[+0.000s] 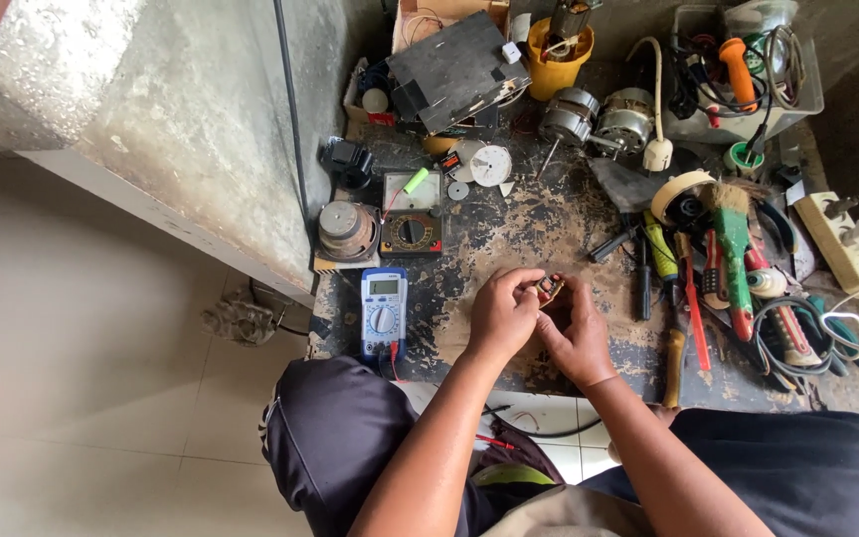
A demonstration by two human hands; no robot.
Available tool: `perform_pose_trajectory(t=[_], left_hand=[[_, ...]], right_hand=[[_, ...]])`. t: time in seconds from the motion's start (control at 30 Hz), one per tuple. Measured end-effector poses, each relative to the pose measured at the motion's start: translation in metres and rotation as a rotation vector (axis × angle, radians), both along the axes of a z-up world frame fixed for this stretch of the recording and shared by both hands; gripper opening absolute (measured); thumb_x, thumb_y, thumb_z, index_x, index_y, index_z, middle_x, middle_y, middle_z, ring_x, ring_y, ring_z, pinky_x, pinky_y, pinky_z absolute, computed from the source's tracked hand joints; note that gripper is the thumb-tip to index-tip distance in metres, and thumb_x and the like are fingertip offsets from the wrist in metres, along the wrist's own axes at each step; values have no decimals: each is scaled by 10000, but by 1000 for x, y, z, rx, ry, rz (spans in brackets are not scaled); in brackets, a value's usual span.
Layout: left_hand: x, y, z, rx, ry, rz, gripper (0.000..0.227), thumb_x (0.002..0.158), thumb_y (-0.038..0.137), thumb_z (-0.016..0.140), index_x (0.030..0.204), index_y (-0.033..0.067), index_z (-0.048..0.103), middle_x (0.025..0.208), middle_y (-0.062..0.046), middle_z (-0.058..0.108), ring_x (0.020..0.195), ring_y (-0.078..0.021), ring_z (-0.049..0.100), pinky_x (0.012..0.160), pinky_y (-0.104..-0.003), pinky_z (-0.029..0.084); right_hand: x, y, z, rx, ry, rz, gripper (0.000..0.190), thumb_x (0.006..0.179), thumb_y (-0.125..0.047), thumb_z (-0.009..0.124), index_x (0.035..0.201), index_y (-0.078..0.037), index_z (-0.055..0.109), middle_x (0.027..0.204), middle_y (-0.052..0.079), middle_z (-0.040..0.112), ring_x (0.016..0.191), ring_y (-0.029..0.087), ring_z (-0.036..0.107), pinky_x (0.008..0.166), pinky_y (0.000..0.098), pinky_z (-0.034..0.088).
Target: The person sits cross-legged on the floor and works on a cluttered table, handling various electronic components and tools. They pick up and examine a motor, a circuit board, and a small cylindrical component, using a multimeter to test connections.
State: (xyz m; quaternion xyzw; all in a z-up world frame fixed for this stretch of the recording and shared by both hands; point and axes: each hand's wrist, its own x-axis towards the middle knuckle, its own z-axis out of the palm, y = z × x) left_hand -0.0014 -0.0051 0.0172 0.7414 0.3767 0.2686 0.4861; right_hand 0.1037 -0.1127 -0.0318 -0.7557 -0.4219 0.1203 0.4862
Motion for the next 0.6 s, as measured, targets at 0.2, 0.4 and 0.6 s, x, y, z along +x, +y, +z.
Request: perform_pose_trajectory(t=[0.2, 0.4, 0.6], left_hand=[[-7, 5, 12, 25, 14, -62, 304, 852, 167, 688, 1135, 213, 786, 1009, -96, 703, 1015, -323, 705, 892, -407, 571], [-5, 10, -5, -40, -31, -152, 276, 920, 236, 703, 1188, 205, 762, 1078, -117, 683, 1138, -328, 675, 981, -409, 540], [-6, 12, -8, -131, -29, -177, 282, 954, 245, 682, 1218, 163, 733, 1143, -154, 693, 1195, -341, 654, 1026, -434, 520]], right_hand=[[1, -2, 1, 15, 40, 21, 651, 886, -371, 745, 1449, -164, 493, 1135, 247, 714, 1059, 517, 663, 891, 624, 523], [3, -3, 9, 36, 102, 78, 615, 936, -440, 641, 1467, -169, 491, 1155, 264, 703, 1084, 511, 661, 915, 613, 511], [0, -3, 19, 11, 86, 103, 642, 939, -458, 618, 1494, -169, 475, 1178, 287, 685, 1097, 535, 644, 921, 633, 503]])
